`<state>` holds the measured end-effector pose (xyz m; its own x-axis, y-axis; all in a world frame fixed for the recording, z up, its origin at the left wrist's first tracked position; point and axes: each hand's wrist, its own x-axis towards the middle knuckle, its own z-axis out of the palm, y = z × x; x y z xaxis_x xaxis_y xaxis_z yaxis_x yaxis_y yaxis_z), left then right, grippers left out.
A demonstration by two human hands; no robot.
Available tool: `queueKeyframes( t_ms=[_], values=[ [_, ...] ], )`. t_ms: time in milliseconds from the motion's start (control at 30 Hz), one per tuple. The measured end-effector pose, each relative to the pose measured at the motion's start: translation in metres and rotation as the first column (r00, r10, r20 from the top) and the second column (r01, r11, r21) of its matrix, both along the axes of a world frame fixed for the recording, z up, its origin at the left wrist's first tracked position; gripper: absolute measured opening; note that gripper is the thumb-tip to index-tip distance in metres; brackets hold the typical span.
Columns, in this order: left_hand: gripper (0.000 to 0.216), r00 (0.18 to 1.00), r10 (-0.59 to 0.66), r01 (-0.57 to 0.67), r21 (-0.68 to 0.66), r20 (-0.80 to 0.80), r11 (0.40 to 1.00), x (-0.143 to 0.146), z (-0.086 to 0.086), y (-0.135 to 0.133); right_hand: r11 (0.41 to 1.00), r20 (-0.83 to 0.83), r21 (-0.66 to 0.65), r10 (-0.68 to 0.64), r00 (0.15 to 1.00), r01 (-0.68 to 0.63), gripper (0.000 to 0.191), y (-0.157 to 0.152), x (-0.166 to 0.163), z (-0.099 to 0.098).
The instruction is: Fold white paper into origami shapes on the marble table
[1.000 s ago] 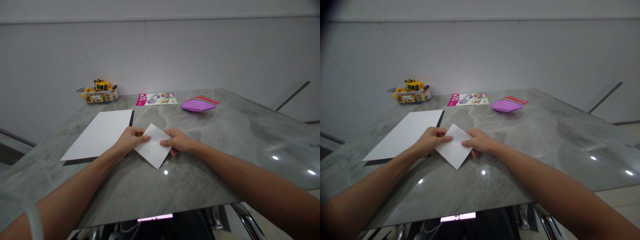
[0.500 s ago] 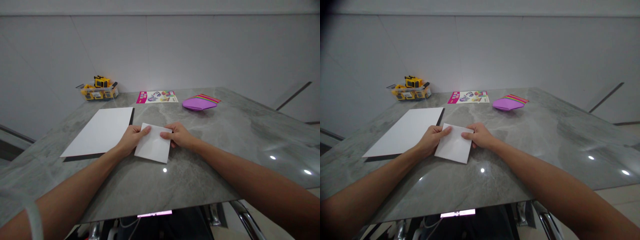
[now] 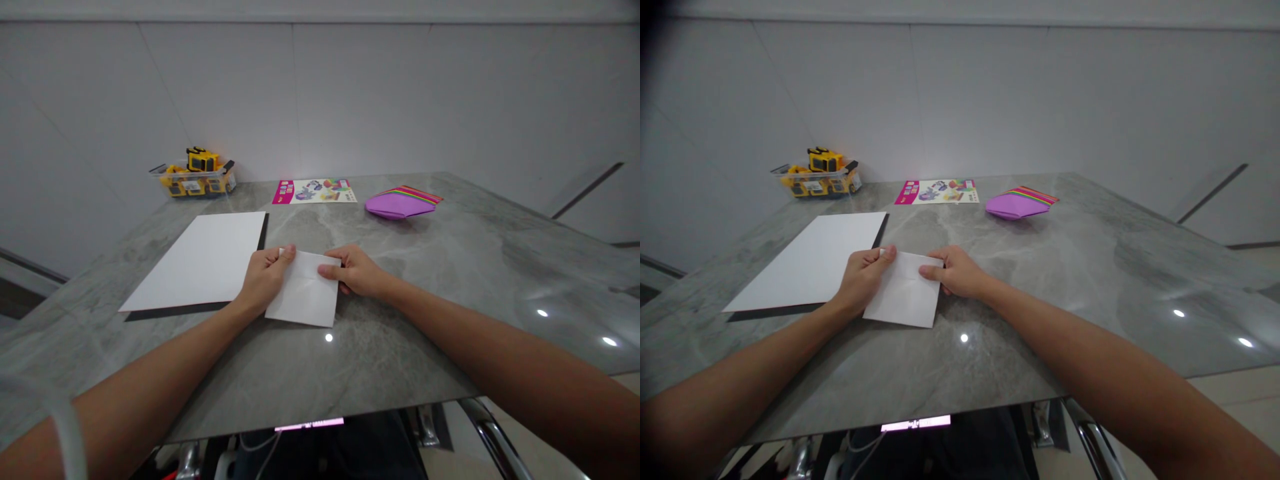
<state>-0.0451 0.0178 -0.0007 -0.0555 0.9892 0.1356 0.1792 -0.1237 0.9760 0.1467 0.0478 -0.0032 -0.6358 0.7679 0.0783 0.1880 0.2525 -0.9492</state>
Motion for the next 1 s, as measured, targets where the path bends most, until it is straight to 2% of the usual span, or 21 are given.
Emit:
queueKeyframes(
  t_ms=[200,400,500,567,633,700,800,900,967,1000],
  values=[
    [0.051,0.998,0.041,-0.041,-0.004,-0.043,0.999,-0.003,0.002,0.002,0.999,0.021,0.032,-0.018,1.0,0.018,0.028,0.003,0.002,-0.004],
    [0.053,0.997,0.017,-0.011,-0.08,0.073,0.997,-0.003,-0.003,0.004,0.999,-0.004,0.037,-0.03,1.0,0.03,0.029,0.0,0.0,-0.005],
    [0.048,0.984,-0.05,0.071,-0.119,0.169,0.99,-0.002,-0.001,0.006,0.979,-0.121,-0.033,-0.205,0.971,0.202,0.03,0.005,0.0,-0.006],
    [0.041,0.965,-0.112,0.146,-0.131,0.239,0.981,0.0,0.002,0.006,0.933,-0.201,-0.098,-0.36,0.911,0.347,0.03,0.011,0.0,-0.008],
    [0.036,0.929,-0.178,0.231,-0.133,0.325,0.964,0.003,0.004,0.006,0.902,-0.234,-0.137,-0.431,0.871,0.41,0.033,0.015,0.0,-0.009],
    [0.035,0.892,-0.216,0.282,-0.115,0.397,0.952,0.007,0.003,0.004,0.91,-0.218,-0.151,-0.412,0.885,0.386,0.038,0.015,-0.002,-0.011],
    [0.032,0.884,-0.142,0.199,-0.084,0.445,0.976,0.01,0.0,0.004,0.95,-0.136,-0.157,-0.291,0.947,0.27,0.044,0.007,-0.009,-0.012],
    [0.027,0.895,-0.024,0.08,-0.107,0.446,0.991,0.007,-0.002,0.007,0.972,0.016,-0.068,-0.225,0.974,0.225,0.041,0.0,-0.012,-0.012],
    [0.025,0.896,0.011,0.053,-0.132,0.443,0.99,0.003,-0.003,0.01,0.943,0.142,0.113,-0.327,0.934,0.313,0.032,0.0,-0.008,-0.008],
    [0.025,0.896,0.023,0.047,-0.147,0.443,0.988,0.001,-0.003,0.011,0.903,0.172,0.234,-0.404,0.899,0.361,0.029,0.001,-0.005,-0.006]
  ],
)
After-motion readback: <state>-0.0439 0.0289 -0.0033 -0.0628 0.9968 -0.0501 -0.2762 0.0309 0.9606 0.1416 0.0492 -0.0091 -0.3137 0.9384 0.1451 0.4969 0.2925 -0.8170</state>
